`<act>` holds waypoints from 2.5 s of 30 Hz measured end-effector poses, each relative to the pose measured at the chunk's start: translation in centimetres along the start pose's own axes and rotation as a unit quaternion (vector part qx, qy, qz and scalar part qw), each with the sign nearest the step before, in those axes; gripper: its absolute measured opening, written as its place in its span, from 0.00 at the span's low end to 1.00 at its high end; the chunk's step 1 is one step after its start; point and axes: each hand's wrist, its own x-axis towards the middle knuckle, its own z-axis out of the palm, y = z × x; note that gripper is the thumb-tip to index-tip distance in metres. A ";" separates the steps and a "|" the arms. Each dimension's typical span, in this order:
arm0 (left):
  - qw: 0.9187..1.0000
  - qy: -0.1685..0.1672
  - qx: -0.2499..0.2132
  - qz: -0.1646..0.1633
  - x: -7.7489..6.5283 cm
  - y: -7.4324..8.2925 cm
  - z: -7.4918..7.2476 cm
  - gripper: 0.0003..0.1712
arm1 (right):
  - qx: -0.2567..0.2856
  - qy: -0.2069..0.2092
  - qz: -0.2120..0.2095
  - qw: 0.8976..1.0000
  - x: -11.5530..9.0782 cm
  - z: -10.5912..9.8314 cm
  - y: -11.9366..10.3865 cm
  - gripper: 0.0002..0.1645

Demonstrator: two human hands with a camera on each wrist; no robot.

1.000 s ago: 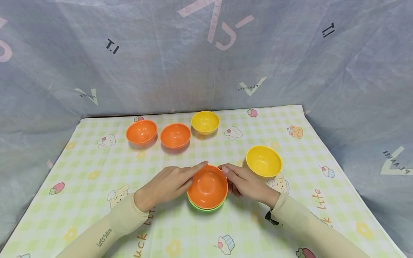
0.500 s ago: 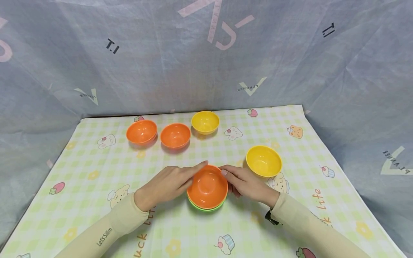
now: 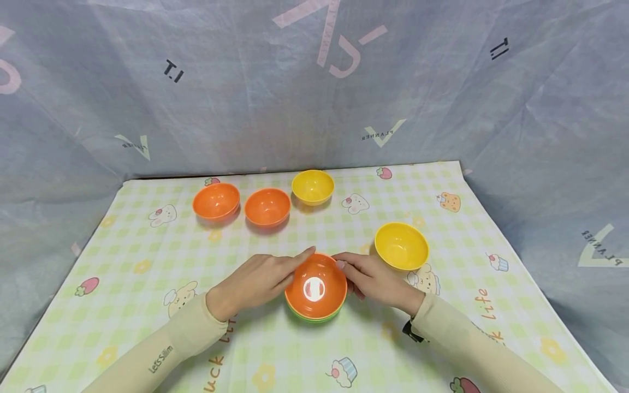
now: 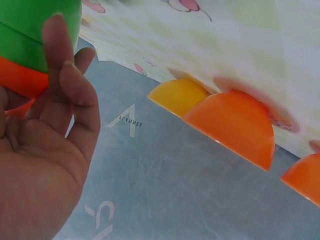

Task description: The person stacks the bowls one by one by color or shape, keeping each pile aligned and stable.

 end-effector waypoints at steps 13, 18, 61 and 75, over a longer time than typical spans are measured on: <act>1.000 -0.023 0.004 -0.011 0.1 0.0 0.1 0.31 | -0.011 0.001 0.038 0.999 -0.1 0.2 -2.0 0.18; 1.000 -0.023 0.003 -0.010 0.0 0.0 0.2 0.31 | -0.016 -0.001 0.036 0.999 -0.2 0.0 -3.7 0.18; 0.933 0.064 -0.160 -0.317 -1.5 -10.7 -2.5 0.30 | 0.027 -0.057 0.048 0.997 -0.5 0.8 0.4 0.21; 0.915 0.044 -0.201 -0.347 -0.8 -12.0 -1.0 0.37 | 0.026 -0.057 0.051 0.997 -0.5 0.8 0.3 0.22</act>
